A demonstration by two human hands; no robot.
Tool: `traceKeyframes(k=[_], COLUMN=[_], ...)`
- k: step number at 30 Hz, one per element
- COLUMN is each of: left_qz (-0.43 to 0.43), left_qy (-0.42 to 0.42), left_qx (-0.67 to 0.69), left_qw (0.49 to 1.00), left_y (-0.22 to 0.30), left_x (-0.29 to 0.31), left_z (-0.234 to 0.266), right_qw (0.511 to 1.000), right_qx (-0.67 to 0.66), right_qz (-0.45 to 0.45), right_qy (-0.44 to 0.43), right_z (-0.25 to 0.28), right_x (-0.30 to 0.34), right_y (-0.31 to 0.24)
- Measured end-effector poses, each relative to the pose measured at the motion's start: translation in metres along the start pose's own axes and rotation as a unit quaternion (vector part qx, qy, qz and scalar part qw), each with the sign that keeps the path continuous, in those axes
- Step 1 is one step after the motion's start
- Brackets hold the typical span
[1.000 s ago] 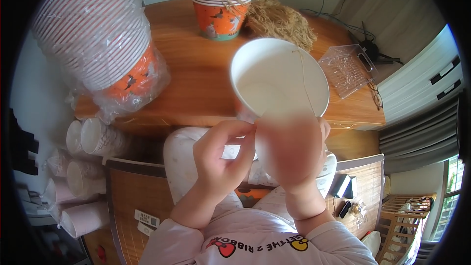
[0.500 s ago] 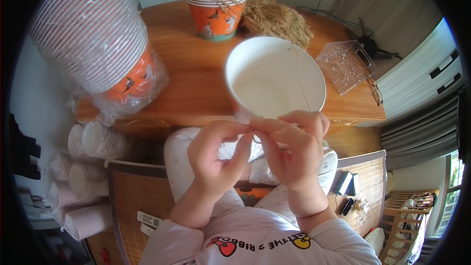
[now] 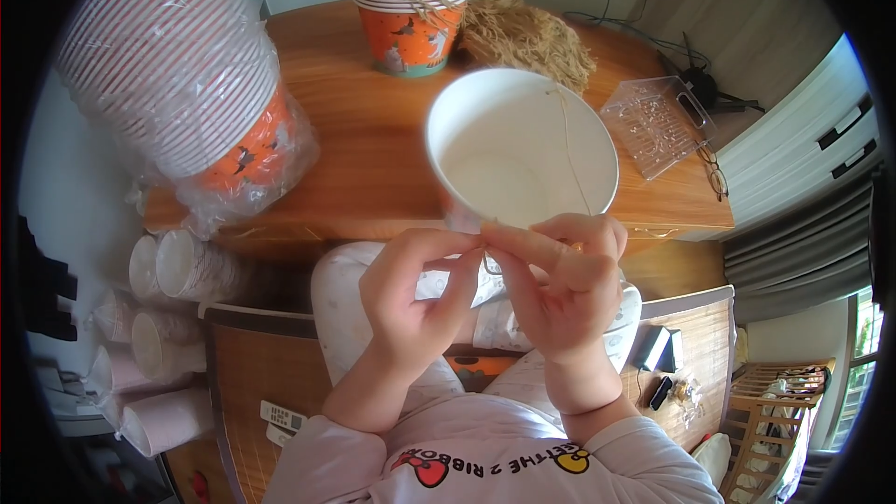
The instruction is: Threading twine handles through pre-drilled holes in the rims of paper buckets for packaging.
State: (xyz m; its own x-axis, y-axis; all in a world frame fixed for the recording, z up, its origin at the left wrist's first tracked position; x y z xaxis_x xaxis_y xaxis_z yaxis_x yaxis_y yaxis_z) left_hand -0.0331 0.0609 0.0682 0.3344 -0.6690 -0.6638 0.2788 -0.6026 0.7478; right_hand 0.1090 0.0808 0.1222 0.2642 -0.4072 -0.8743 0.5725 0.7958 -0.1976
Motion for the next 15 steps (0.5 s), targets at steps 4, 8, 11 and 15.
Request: traceKeyframes(k=[4, 8, 11, 15], left_qz=[0.104, 0.186, 0.184, 0.178], left_qy=[-0.015, -0.034, -0.045, -0.036], left_qx=[0.114, 0.214, 0.208, 0.210], left_qw=[0.988, 0.958, 0.960, 0.961], left_y=[-0.018, -0.027, -0.025, -0.027], left_x=[0.005, 0.012, 0.012, 0.014], left_z=[-0.009, -0.016, -0.017, -0.016], right_qw=[1.000, 0.999, 0.999, 1.000], right_qx=[-0.014, -0.022, -0.030, -0.008], right_qz=[-0.013, -0.021, 0.001, -0.005], right_qy=[-0.003, 0.011, 0.016, -0.018], right_z=[-0.001, -0.001, 0.001, -0.002], right_x=[0.000, 0.004, 0.007, 0.004], right_y=[0.002, 0.006, 0.006, 0.005])
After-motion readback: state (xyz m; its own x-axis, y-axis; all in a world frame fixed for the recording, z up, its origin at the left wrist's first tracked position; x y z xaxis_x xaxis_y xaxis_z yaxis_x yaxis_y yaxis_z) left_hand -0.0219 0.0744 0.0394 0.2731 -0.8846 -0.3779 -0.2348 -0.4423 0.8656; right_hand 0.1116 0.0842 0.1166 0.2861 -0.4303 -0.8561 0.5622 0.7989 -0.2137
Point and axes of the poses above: each hand's wrist, its own x-axis away from the middle knuckle, its own z-axis out of the back of the hand, y = z × x, the point moved 9 cm from there along -x, towards the middle knuckle, and after that the axes turned 6 degrees about x, right-handed, at the moved point
